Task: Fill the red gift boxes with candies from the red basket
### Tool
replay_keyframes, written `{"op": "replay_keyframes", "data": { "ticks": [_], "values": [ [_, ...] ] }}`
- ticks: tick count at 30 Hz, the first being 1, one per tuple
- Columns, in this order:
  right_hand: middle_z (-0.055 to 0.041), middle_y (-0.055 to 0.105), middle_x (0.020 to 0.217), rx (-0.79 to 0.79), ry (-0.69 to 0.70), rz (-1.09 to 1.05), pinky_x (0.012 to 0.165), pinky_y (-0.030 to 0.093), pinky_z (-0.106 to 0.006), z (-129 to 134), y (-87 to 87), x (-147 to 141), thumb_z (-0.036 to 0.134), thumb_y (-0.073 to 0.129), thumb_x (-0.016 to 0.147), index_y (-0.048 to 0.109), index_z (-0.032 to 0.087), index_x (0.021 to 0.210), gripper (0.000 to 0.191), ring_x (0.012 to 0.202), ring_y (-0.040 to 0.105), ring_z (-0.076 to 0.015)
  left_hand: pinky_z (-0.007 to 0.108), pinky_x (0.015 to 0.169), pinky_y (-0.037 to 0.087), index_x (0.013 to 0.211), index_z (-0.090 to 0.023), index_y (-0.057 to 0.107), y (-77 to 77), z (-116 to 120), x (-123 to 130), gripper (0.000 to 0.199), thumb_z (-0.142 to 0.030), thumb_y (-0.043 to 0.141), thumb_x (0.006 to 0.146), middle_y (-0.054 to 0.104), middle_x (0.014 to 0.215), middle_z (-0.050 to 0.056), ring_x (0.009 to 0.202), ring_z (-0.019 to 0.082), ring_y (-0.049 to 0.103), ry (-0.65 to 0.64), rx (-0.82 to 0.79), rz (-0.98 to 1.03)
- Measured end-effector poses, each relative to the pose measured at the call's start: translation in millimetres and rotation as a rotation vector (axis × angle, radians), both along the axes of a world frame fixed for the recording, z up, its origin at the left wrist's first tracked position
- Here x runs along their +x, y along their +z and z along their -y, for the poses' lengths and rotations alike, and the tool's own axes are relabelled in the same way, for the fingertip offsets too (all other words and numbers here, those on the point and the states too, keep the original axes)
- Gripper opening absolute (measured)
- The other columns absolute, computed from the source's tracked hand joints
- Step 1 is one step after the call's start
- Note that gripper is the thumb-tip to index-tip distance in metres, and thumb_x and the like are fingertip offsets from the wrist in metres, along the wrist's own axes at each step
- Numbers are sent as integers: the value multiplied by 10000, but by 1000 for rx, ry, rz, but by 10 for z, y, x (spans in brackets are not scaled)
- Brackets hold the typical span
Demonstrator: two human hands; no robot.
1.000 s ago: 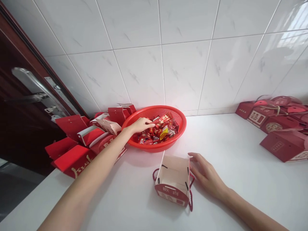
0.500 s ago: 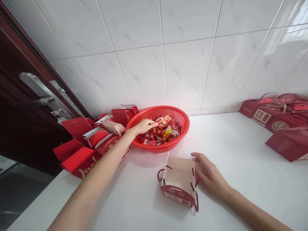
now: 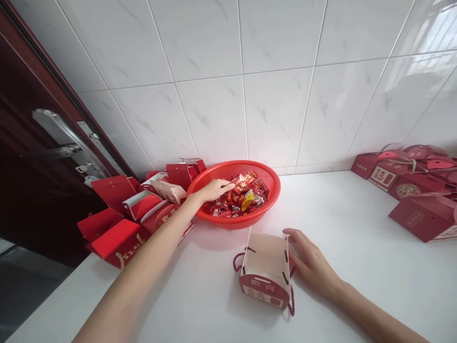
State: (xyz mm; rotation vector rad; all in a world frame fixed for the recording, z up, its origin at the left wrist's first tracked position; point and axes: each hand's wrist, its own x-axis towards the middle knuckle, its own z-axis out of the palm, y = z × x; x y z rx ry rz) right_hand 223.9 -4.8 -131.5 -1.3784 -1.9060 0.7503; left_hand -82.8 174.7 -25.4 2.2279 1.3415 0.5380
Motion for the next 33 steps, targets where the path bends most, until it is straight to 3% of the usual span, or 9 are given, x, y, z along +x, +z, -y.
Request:
{"op": "replay_keyframes", "data": {
  "ticks": [6, 9, 12, 16, 19, 22, 26, 30, 33],
  "values": [
    [-117, 667, 1221, 40, 6, -33, 916, 554, -415, -7, -25, 19, 407, 407, 993, 532, 247, 1262, 337, 1105, 671, -259, 295, 625, 415, 609, -196, 540, 9, 8, 14, 550, -698, 555, 833, 567, 621, -10, 630, 176, 519, -16, -39, 120],
    [-92, 711, 1109, 59, -9, -105, 869, 563, -407, -40, 9, 29, 422, 432, 997, 588, 254, 1215, 316, 996, 700, -251, 319, 747, 485, 707, -178, 642, 58, 99, 67, 576, -709, 500, 878, 684, 755, 32, 760, 208, 618, -47, -55, 226],
    [-79, 729, 1029, 167, -37, -237, 840, 558, -397, -160, 156, -14, 442, 468, 993, 645, 249, 1116, 289, 911, 706, -241, 344, 832, 510, 788, -161, 690, 110, 232, 197, 629, -735, 457, 895, 733, 843, 66, 838, 224, 665, -101, -85, 330],
    [-75, 731, 990, 265, -55, -423, 884, 532, -411, -420, 514, -208, 456, 542, 965, 671, 240, 1075, 275, 911, 689, -241, 367, 878, 526, 854, -149, 716, 137, 407, 471, 648, -757, 495, 875, 744, 847, 75, 881, 236, 693, -192, -140, 426],
    [-89, 719, 1135, 221, -54, -587, 883, 524, -410, -605, 768, -392, 491, 604, 923, 682, 238, 1084, 309, 986, 669, -254, 365, 894, 530, 884, -156, 731, 134, 509, 652, 625, -744, 517, 880, 750, 867, 72, 901, 233, 699, -260, -213, 456],
    [-48, 721, 876, 152, 48, -741, 837, 509, -388, -716, 914, -535, 488, 632, 904, 684, 223, 934, 272, 841, 652, -230, 349, 874, 542, 877, -169, 743, 123, 558, 726, 600, -728, 528, 892, 756, 908, 78, 918, 229, 698, -286, -296, 463],
    [-1, 619, 664, 99, 126, -809, 746, 491, -353, -751, 959, -643, 501, 661, 874, 606, 221, 705, 331, 693, 590, -195, 342, 854, 562, 902, -183, 746, 107, 570, 700, 579, -702, 491, 930, 758, 960, 88, 957, 230, 704, -242, -375, 475],
    [16, 590, 662, 46, 100, -881, 741, 482, -331, -753, 949, -684, 493, 712, 837, 608, 228, 718, 309, 690, 568, -179, 363, 909, 562, 972, -185, 752, 93, 605, 712, 520, -631, 483, 972, 763, 995, 92, 1011, 236, 703, -194, -410, 456],
    [-1, 650, 773, -4, 81, -959, 781, 485, -328, -780, 949, -659, 501, 767, 784, 648, 228, 797, 298, 748, 576, -183, 370, 923, 562, 978, -176, 759, 99, 601, 736, 504, -607, 496, 973, 773, 980, 93, 1010, 240, 713, -175, -405, 422]
  ]
}}
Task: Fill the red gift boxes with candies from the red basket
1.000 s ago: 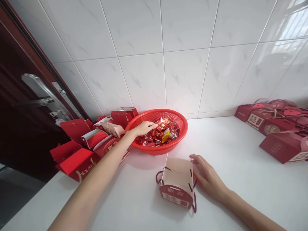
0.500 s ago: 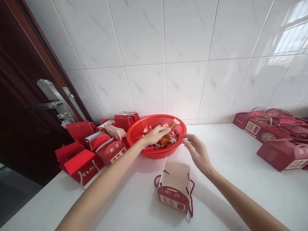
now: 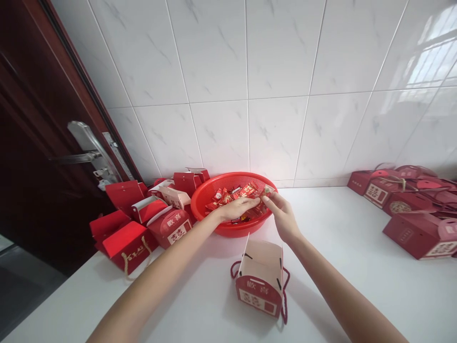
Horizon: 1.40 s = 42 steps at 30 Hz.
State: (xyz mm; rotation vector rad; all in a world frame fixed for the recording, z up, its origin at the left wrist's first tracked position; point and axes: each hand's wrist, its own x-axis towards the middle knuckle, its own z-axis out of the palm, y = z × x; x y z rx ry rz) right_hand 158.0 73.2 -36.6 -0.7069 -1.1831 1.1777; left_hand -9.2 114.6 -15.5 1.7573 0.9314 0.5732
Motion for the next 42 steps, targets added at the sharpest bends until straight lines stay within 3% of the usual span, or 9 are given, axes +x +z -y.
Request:
{"op": "replay_keyframes", "data": {
  "ticks": [3, 6, 10, 14, 18, 23, 29, 37, 42],
  "values": [
    [-16, 674, 813, -85, 11, -100, 800, 495, -328, -40, -4, 106, 531, 788, 737, 652, 220, 836, 353, 778, 595, -190, 376, 908, 564, 979, -167, 764, 40, -103, -85, 581, -644, 432, 978, 782, 970, 103, 978, 240, 728, 46, 47, -46],
    [-9, 647, 722, -223, 23, -177, 708, 495, -306, -43, -62, 279, 511, 786, 714, 600, 216, 749, 351, 701, 588, -172, 369, 896, 556, 1031, -159, 740, 94, -297, -327, 643, -660, 339, 997, 774, 1027, 107, 973, 226, 718, 173, 145, -123],
    [0, 616, 633, -398, 26, -210, 583, 454, -291, 57, -304, 446, 452, 767, 682, 611, 204, 743, 300, 577, 542, -150, 386, 868, 561, 992, -133, 699, 70, -534, -706, 412, -508, 528, 999, 734, 1004, 79, 952, 218, 692, 314, 232, -397],
    [-10, 629, 601, -509, 38, -199, 548, 436, -295, 201, -628, 396, 422, 732, 663, 598, 193, 726, 272, 527, 546, -153, 395, 836, 582, 1074, -141, 676, -67, -598, -867, 265, -383, 632, 975, 700, 1074, 59, 938, 207, 685, 302, 220, -704],
    [-18, 659, 629, -536, 65, -180, 485, 378, -281, 271, -808, 289, 419, 698, 693, 582, 199, 732, 252, 504, 545, -157, 397, 844, 584, 1084, -148, 676, -122, -554, -829, 265, -387, 631, 977, 700, 1082, 65, 939, 203, 685, 214, 175, -919],
    [-18, 685, 659, -514, 75, -160, 492, 370, -270, 273, -837, 292, 417, 717, 712, 582, 201, 737, 255, 520, 553, -149, 414, 874, 578, 1107, -152, 672, -76, -503, -769, 263, -375, 639, 972, 690, 1128, 74, 991, 215, 676, 148, 186, -1008],
    [-26, 689, 660, -493, 85, -137, 506, 380, -277, 287, -838, 306, 430, 736, 727, 596, 199, 740, 270, 522, 554, -151, 384, 817, 598, 1163, -154, 653, -129, -505, -771, 261, -337, 638, 977, 683, 1143, 79, 952, 200, 685, 147, 177, -1034],
    [-22, 689, 662, -473, 107, -128, 506, 382, -266, 293, -843, 310, 422, 736, 748, 591, 199, 738, 267, 524, 550, -140, 430, 963, 534, 1230, -177, 666, -23, -527, -705, 302, -307, 639, 958, 678, 1234, 92, 1085, 237, 656, 132, 386, -894],
    [-19, 683, 664, -472, 124, -125, 510, 386, -269, 294, -836, 311, 427, 735, 749, 587, 202, 740, 269, 537, 557, -148, 293, 879, 515, 1160, -312, 767, 11, -614, -553, 412, -264, 715, 755, 768, 942, 1, 990, 253, 696, 42, 383, -930]
  ]
}}
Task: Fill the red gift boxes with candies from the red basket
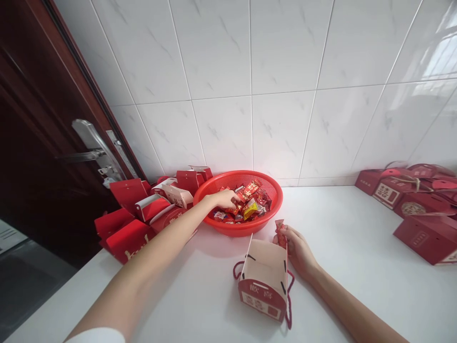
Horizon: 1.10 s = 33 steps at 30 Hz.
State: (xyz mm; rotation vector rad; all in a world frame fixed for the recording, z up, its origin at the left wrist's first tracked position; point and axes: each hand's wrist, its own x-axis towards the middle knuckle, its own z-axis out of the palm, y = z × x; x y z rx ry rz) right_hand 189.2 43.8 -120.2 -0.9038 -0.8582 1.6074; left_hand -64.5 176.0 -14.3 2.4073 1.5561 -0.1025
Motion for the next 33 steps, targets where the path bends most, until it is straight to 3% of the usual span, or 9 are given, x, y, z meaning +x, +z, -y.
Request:
{"op": "replay_keyframes", "data": {
  "ticks": [2, 4, 7, 10, 13, 19, 26, 33],
  "values": [
    [-18, 680, 663, 1, 7, 3, 513, 390, -270, 3, 7, -2, 427, 735, 749, 587, 202, 735, 270, 537, 554, -148, 316, 875, 520, 1184, -345, 752, -13, -53, 72, 481, -293, 740, 705, 775, 953, -6, 1014, 281, 697, -15, -22, -45],
    [-19, 681, 666, 3, 11, 6, 517, 396, -272, 5, 16, -5, 430, 738, 748, 587, 202, 729, 274, 539, 554, -147, 360, 935, 509, 1287, -359, 686, -29, -106, 135, 604, -329, 758, 689, 751, 1159, 23, 1153, 322, 650, -18, -10, -79],
    [-17, 681, 669, 5, 13, 8, 522, 405, -271, 6, 28, -8, 437, 744, 746, 592, 204, 743, 278, 549, 563, -149, 448, 1018, 477, 1471, -342, 516, -60, -156, 186, 844, -387, 783, 672, 581, 1457, 103, 1318, 385, 536, -7, 11, -117],
    [-15, 680, 667, 3, 20, 10, 516, 403, -264, 6, 35, -10, 434, 747, 750, 589, 204, 752, 280, 543, 564, -144, 510, 1038, 467, 1552, -295, 399, -94, -161, 192, 985, -444, 792, 661, 486, 1525, 170, 1346, 422, 502, -2, 3, -148],
    [-16, 682, 670, 2, 31, 12, 507, 397, -257, 10, 32, -9, 428, 748, 756, 582, 202, 751, 281, 539, 563, -138, 529, 1081, 431, 1572, -288, 354, -112, -138, 194, 1015, -457, 785, 668, 469, 1536, 173, 1395, 425, 445, -12, 2, -161],
    [-17, 679, 672, 8, 43, 20, 501, 387, -257, 17, 27, -2, 421, 738, 773, 582, 199, 756, 272, 530, 551, -134, 519, 1031, 472, 1473, -309, 486, -91, -95, 232, 832, -417, 781, 703, 578, 1429, 131, 1315, 413, 521, -28, -12, -145],
    [-16, 671, 664, 22, 51, 34, 512, 375, -255, 12, 16, -5, 437, 742, 775, 572, 196, 732, 299, 530, 535, -126, 488, 958, 531, 1234, -162, 629, -145, -150, 282, 364, -344, 689, 925, 626, 1294, 109, 1136, 271, 626, -44, -81, -120],
    [-25, 681, 684, 38, 56, 53, 534, 375, -257, 5, -22, -3, 449, 731, 784, 586, 193, 758, 294, 557, 539, -133, 440, 903, 564, 1131, -140, 665, -225, -185, 276, 276, -344, 677, 947, 685, 1148, 71, 1024, 238, 671, -41, -188, -1]
  ]
}}
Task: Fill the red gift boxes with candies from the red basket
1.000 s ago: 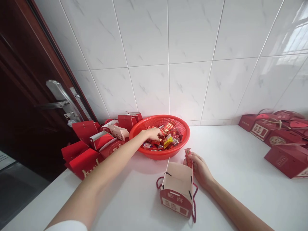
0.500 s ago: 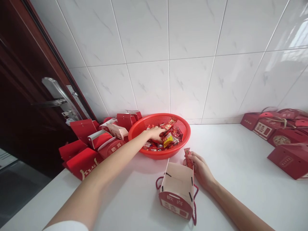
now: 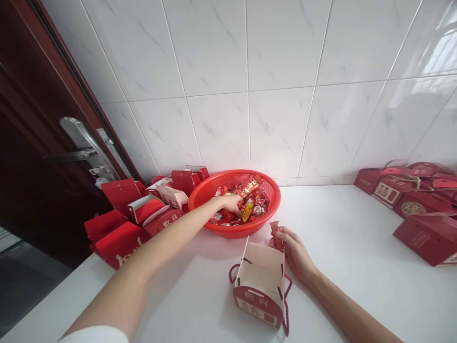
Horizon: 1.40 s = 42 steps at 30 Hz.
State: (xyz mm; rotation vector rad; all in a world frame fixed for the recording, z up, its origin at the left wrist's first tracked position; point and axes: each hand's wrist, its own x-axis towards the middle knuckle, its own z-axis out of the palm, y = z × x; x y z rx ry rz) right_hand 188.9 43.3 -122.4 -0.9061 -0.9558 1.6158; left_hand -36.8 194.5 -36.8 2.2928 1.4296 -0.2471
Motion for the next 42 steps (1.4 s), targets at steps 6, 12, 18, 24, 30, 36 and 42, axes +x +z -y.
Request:
{"op": "replay_keyframes", "data": {
  "ticks": [6, 12, 18, 24, 30, 36, 42],
  "values": [
    [-23, 679, 682, 9, 9, 7, 536, 375, -259, -17, -18, 0, 447, 717, 798, 577, 197, 758, 289, 553, 531, -132, 397, 841, 587, 1099, -132, 668, 4, -23, -62, 227, -309, 669, 956, 699, 1085, 59, 950, 206, 688, 32, -125, 243],
    [-29, 685, 692, 0, 15, 12, 537, 380, -253, -14, 4, 8, 438, 718, 799, 579, 193, 760, 284, 567, 553, -137, 301, 689, 563, 866, -124, 672, 151, -9, -132, 195, -309, 707, 918, 696, 803, 1, 706, 141, 666, 101, -185, 530],
    [-29, 684, 700, -1, 16, 7, 538, 389, -257, -6, 0, 17, 438, 720, 799, 580, 196, 754, 283, 570, 555, -140, 270, 600, 491, 688, -144, 641, 208, 12, -146, 316, -381, 850, 679, 663, 620, -4, 605, 148, 623, 198, -182, 731],
    [-29, 686, 702, -4, 19, -7, 543, 400, -260, -6, 5, 15, 432, 728, 792, 570, 199, 743, 286, 576, 565, -145, 275, 634, 489, 730, -151, 659, 181, 12, -139, 280, -350, 832, 638, 688, 704, 9, 677, 169, 643, 217, -202, 735],
    [-29, 683, 695, -6, 17, -9, 544, 397, -258, -3, 27, 11, 445, 738, 784, 578, 197, 747, 297, 584, 571, -149, 286, 758, 478, 1002, -190, 739, 182, 63, -84, 475, -240, 878, 551, 714, 827, -5, 846, 213, 673, 165, -231, 613],
    [-28, 681, 683, -8, 15, -9, 547, 396, -255, 3, 42, 3, 446, 740, 776, 575, 195, 743, 303, 578, 562, -143, 273, 668, 412, 675, -167, 692, 184, 95, 33, 342, -342, 924, 497, 635, 653, -28, 708, 186, 599, 83, -221, 540],
    [-28, 682, 674, -6, 20, -20, 531, 383, -254, 5, 36, 8, 428, 738, 782, 578, 194, 740, 287, 555, 543, -137, 281, 693, 456, 787, -159, 705, 314, 170, 73, 351, -426, 875, 635, 695, 756, 2, 787, 202, 631, 90, -95, 671]
  ]
}}
